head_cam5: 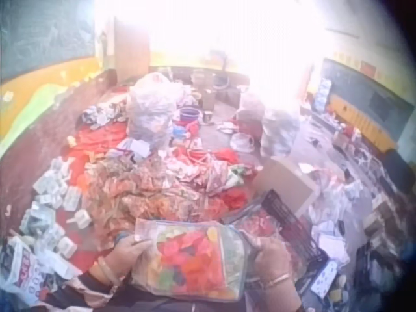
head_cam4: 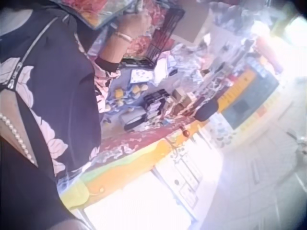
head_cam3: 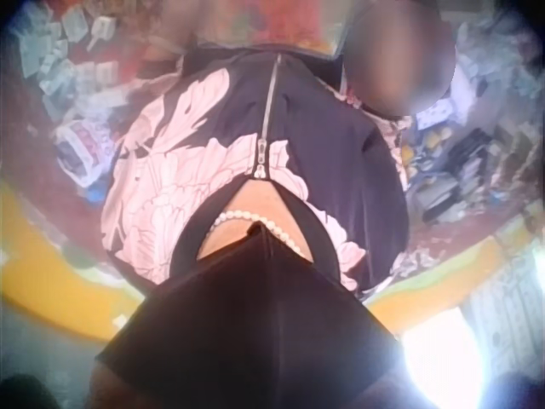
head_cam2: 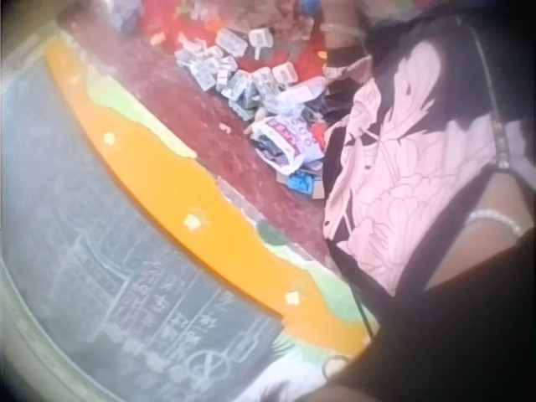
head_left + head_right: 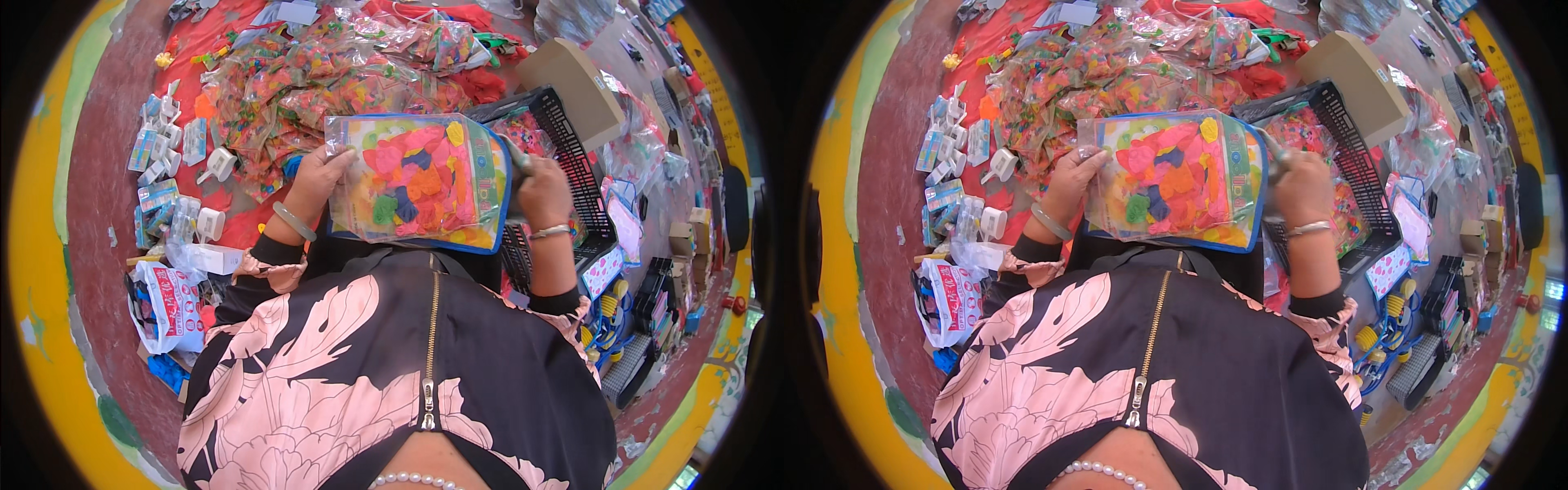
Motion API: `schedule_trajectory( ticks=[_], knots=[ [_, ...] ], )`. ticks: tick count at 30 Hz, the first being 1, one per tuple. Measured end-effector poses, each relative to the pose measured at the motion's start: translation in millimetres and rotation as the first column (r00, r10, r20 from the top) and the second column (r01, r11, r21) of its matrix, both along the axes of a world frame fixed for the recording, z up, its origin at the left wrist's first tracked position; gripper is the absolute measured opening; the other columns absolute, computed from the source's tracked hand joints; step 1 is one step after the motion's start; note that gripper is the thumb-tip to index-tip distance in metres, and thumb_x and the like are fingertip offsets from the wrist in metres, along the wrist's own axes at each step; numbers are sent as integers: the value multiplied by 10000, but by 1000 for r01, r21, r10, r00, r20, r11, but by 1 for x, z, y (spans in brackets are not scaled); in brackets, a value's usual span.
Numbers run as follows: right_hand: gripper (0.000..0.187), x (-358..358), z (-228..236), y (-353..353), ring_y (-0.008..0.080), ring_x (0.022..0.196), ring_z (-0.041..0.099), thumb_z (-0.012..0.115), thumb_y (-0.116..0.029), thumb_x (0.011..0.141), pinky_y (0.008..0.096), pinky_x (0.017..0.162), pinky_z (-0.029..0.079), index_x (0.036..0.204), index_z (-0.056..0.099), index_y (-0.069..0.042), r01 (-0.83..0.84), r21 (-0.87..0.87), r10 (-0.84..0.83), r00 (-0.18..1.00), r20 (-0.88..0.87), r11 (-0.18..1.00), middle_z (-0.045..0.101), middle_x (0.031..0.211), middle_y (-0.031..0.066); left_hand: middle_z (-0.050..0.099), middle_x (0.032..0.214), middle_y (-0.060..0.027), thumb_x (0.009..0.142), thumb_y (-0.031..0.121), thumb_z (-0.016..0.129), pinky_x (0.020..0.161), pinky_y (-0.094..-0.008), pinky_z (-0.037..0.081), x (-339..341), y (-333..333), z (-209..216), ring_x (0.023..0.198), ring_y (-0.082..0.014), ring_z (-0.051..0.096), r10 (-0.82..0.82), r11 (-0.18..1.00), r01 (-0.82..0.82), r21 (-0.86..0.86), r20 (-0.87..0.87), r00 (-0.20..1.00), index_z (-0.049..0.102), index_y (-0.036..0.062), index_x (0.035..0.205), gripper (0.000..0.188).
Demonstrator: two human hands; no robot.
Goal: The person repeatedly wipes the surface of small, colorful plastic pouches using a white cloth. They pick up a pouch from a pile, wipe it on both sides, and place it into a black plastic basket. The person handles the items one at a time in a repetitive cycle.
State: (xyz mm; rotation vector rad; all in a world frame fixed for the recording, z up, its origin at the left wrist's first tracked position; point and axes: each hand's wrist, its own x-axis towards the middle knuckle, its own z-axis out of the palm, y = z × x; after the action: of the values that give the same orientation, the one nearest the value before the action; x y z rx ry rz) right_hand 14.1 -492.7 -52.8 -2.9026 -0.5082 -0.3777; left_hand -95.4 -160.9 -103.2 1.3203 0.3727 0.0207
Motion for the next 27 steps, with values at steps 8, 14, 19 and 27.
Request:
schedule_trajectory(
  ticks=[8,14,19,27],
  knots=[
    [315,10,23,-70,305,886,620,510,-102,769,404,779,496,1044,664,-107,176,176,-199,972,121,969,637,956,126,630,774,-45,894,123,578,627,-258,448,19,-7,92,689,-89,566,-479,687,247,683,170,861,632,-24,965,172],
    [318,-1,9,-63,317,869,617,506,-93,760,403,785,488,1036,666,-93,149,205,-156,987,20,967,639,934,149,651,804,-114,871,131,590,653,-286,475,47,-35,191,724,-212,629,-764,319,-32,947,277,583,646,12,972,165],
    [327,-4,3,-65,329,875,615,504,-97,757,403,800,480,1044,660,-74,144,227,-145,989,-12,963,638,918,173,677,972,-121,833,105,630,762,-295,525,48,-33,220,902,-206,655,-838,394,-195,898,438,326,690,91,1003,180],
    [376,3,6,-102,285,977,632,500,-96,748,354,885,474,1089,654,-59,249,324,-233,969,-86,913,653,1054,162,623,1143,-45,748,53,597,1017,-457,331,7,-3,121,1173,-267,507,-900,82,-106,991,120,419,699,140,962,253]
  ],
)
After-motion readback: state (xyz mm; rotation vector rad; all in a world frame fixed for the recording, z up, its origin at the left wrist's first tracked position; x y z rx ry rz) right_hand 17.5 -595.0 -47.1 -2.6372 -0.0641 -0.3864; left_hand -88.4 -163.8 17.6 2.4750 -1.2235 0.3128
